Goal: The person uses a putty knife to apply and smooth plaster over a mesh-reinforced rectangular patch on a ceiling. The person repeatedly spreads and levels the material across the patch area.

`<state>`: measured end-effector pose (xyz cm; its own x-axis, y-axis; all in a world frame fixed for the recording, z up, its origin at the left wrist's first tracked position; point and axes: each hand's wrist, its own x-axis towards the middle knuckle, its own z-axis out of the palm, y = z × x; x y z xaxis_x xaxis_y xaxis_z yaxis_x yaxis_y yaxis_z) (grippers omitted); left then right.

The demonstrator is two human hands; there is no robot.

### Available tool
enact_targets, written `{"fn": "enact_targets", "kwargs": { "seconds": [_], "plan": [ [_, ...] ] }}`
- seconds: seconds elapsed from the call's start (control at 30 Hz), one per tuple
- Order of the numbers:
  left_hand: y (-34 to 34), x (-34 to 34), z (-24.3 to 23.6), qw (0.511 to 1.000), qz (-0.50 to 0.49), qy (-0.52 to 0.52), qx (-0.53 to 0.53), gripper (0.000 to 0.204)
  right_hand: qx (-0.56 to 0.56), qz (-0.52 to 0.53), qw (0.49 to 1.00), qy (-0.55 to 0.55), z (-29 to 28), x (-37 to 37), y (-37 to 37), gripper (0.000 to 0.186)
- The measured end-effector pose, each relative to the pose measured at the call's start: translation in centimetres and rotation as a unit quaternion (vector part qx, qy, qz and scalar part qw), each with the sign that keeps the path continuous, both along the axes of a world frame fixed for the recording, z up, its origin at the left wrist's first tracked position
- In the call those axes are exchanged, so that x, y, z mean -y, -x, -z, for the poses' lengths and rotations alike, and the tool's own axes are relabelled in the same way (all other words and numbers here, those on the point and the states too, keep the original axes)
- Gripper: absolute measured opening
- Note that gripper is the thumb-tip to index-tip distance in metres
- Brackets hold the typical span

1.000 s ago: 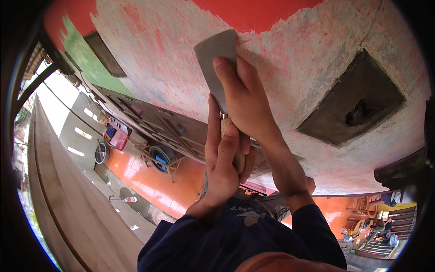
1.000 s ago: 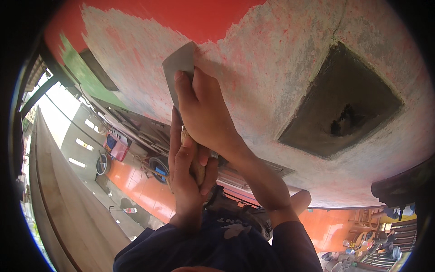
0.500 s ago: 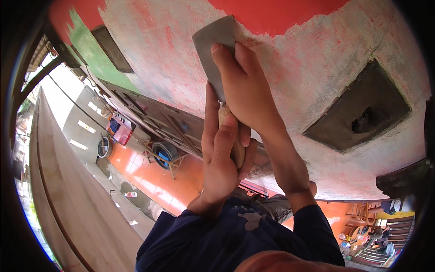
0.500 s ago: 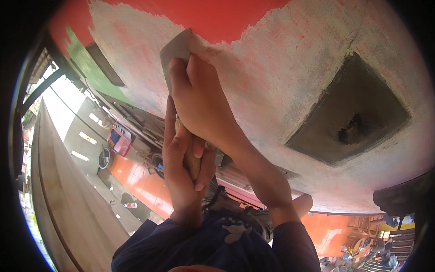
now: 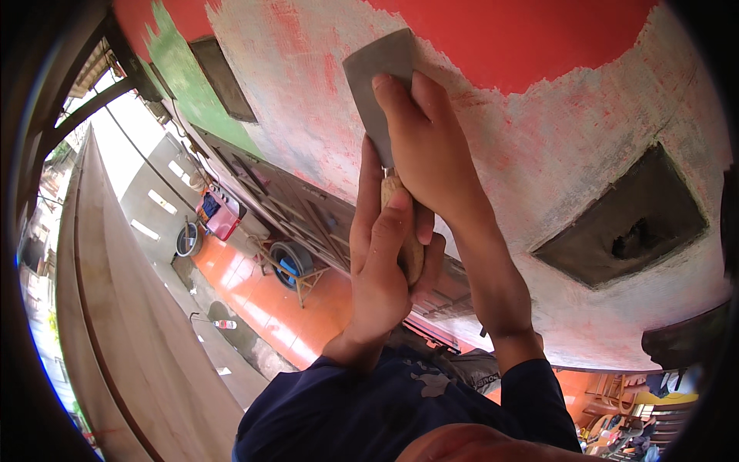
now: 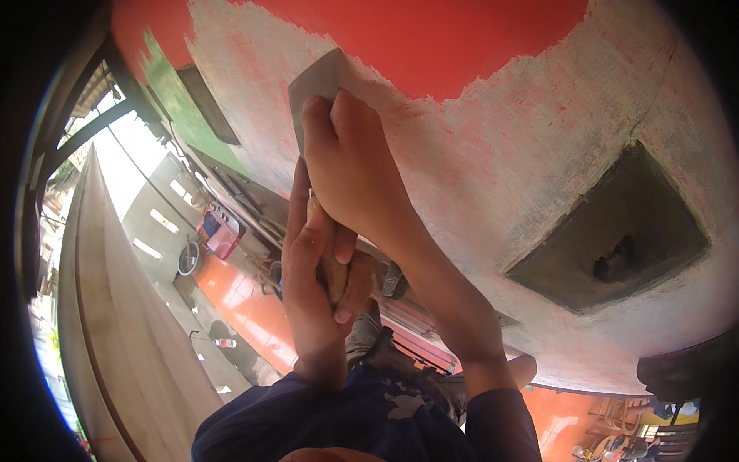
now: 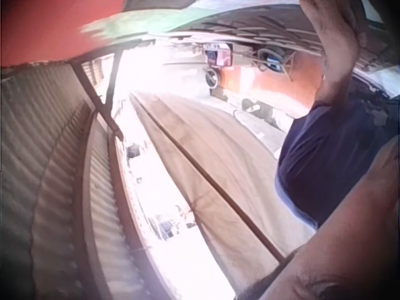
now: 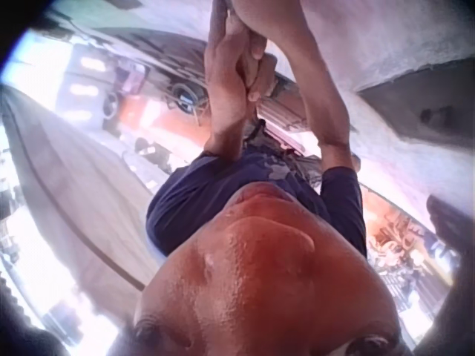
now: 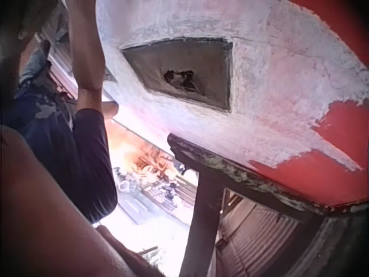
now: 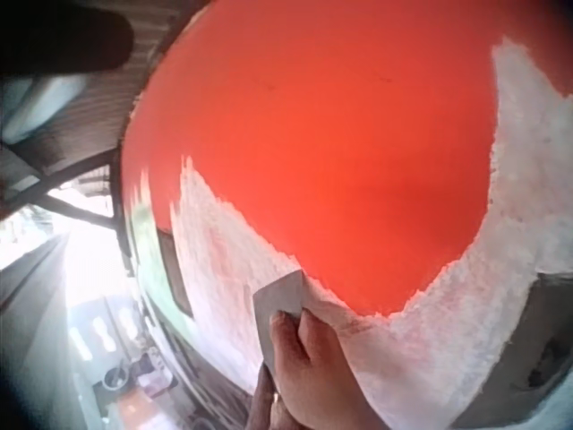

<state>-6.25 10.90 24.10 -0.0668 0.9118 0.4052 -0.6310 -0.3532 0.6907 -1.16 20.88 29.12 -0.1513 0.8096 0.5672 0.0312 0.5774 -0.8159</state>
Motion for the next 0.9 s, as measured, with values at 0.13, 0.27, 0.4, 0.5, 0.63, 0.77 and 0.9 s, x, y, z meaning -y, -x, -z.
{"fn": "enact_targets", "kwargs": {
  "seconds": [0.13, 0.27, 0.4, 0.5, 0.63, 0.77, 0.9],
  "plan": [
    [1.4, -0.7, -0.8, 0.997, 0.029, -0.026, 0.065, 0.064, -0.003, 0.012, 1.0, -0.012, -0.6, -0.9, 1.0, 0.034],
    [1.7, -0.8, -1.2, 1.0, 0.004, -0.01, -0.012, 0.064, 0.015, 0.033, 0.997, -0.074, -0.6, -0.6, 1.4, 0.036],
    [1.7, -0.5, -1.7, 0.999, 0.019, -0.021, 0.044, 0.062, 0.019, 0.028, 0.999, -0.001, -0.9, -0.2, 1.3, 0.034],
    [1.0, -0.4, -1.7, 1.0, 0.02, 0.002, 0.015, 0.061, 0.004, 0.011, 0.997, 0.07, -1.1, -0.1, 0.9, 0.031],
    [0.2, -0.5, -1.8, 0.997, -0.045, -0.001, 0.055, 0.06, 0.072, 0.04, 0.995, -0.046, -1.0, -0.5, 0.7, 0.032],
    [0.6, -0.6, -2.1, 0.998, -0.035, -0.001, 0.057, 0.057, 0.072, 0.048, 0.99, -0.11, -0.5, -1.0, 1.2, 0.034],
    [1.4, -1.2, -2.7, 0.997, -0.04, -0.009, 0.061, 0.057, 0.065, 0.024, 0.994, -0.08, -1.1, -2.5, 2.4, 0.035]
  ]
}}
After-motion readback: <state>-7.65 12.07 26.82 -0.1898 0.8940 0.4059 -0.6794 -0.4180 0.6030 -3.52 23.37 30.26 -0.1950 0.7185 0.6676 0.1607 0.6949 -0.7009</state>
